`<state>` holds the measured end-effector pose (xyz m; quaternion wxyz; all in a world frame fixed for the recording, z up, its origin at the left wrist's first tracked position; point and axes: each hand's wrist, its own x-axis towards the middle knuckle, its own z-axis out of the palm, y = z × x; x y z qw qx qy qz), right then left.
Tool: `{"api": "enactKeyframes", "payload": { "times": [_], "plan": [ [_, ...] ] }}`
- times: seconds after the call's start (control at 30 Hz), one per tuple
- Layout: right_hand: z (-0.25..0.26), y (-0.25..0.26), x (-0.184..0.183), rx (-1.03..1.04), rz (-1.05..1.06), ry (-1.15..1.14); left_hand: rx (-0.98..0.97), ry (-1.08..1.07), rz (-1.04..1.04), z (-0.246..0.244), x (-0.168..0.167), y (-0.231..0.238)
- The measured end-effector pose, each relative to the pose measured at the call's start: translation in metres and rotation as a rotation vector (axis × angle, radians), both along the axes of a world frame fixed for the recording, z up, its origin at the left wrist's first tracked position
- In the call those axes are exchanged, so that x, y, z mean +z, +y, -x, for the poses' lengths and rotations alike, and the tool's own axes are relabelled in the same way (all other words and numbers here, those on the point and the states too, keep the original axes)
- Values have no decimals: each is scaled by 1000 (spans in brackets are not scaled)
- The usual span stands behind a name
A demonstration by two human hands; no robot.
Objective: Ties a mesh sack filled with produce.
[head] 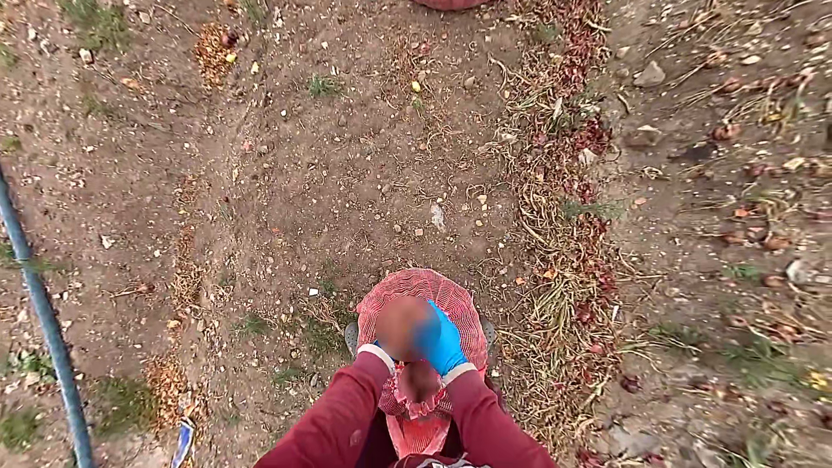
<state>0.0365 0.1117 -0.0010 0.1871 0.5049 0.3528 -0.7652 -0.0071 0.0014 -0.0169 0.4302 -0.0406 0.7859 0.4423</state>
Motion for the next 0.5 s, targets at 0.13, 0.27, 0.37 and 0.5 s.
{"api": "enactKeyframes", "payload": {
  "times": [0.13,0.27,0.37,0.5],
  "plan": [
    [8,13,20,115,-38,-14,-76,172,67,8,0,8],
    [6,49,38,540,-397,-27,91,275,59,7,9,4],
    [21,53,69,900,-682,62,153,344,68,4,22,7],
    [83,18,147,1411,-479,-63,139,392,4,-4,37,16]
  ]
}}
